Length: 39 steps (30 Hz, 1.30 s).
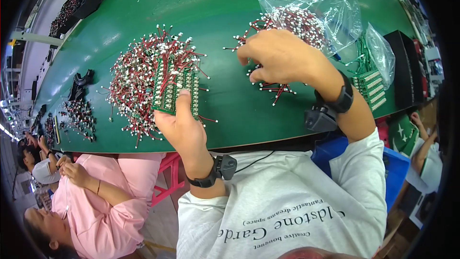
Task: The person picks up a circuit board and inserts red and white wires into its ports by hand. After filling the board, the person sets it aside and picks up a new circuit board to repeat the process.
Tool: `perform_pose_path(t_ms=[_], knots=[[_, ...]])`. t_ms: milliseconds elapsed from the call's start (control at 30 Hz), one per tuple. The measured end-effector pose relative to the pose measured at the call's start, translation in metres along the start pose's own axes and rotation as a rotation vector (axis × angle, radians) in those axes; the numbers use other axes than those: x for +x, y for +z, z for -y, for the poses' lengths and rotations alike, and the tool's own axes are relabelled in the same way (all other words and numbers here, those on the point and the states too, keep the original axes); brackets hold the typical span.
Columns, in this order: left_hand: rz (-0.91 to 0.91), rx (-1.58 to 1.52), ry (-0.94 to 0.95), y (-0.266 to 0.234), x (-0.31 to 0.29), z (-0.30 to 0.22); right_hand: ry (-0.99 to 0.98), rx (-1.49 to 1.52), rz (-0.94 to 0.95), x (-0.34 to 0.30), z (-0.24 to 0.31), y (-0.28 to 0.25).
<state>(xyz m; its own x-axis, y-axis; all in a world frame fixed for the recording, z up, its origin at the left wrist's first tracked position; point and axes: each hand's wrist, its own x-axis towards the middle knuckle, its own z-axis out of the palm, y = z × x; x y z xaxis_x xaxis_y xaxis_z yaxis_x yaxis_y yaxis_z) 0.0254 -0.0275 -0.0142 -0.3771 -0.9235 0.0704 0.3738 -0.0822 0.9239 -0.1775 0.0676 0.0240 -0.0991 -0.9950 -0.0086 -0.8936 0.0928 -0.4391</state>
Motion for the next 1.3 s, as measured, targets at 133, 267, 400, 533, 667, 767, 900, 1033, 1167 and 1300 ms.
perform_pose_path(t_ms=[133, 267, 400, 533, 667, 767, 900, 1033, 1167, 1300], knots=[[-0.02, 0.036, 0.014, 0.001, -0.004, 0.001, 0.127, -0.19, -0.003, 0.007, -0.001, 0.002], [-0.001, 0.03, 0.011, -0.001, -0.003, 0.003, 0.001, -0.124, 0.005, 0.014, -0.014, 0.012], [-0.005, -0.019, 0.001, -0.003, 0.002, 0.007, -0.217, 0.061, -0.207, 0.019, -0.023, 0.011], [-0.015, -0.047, -0.033, 0.001, 0.003, 0.009, -0.255, 0.282, -0.305, 0.021, -0.013, 0.005], [0.006, -0.006, -0.055, 0.013, 0.003, 0.015, -0.326, 0.395, -0.426, 0.021, 0.002, 0.009], [0.019, -0.017, -0.032, 0.018, 0.002, 0.018, -0.392, 0.389, -0.456, 0.016, 0.02, 0.012], [0.089, 0.032, 0.015, 0.028, -0.005, 0.021, -0.311, 0.357, -0.519, 0.012, 0.033, 0.018], [0.181, 0.085, 0.026, 0.031, -0.011, 0.02, -0.232, 0.358, -0.509, 0.012, 0.036, 0.023], [0.163, 0.133, -0.027, 0.035, -0.016, 0.022, -0.231, 0.339, -0.525, 0.013, 0.033, 0.029], [0.163, 0.176, -0.005, 0.04, -0.02, 0.018, -0.284, 0.353, -0.543, 0.013, 0.032, 0.03]])
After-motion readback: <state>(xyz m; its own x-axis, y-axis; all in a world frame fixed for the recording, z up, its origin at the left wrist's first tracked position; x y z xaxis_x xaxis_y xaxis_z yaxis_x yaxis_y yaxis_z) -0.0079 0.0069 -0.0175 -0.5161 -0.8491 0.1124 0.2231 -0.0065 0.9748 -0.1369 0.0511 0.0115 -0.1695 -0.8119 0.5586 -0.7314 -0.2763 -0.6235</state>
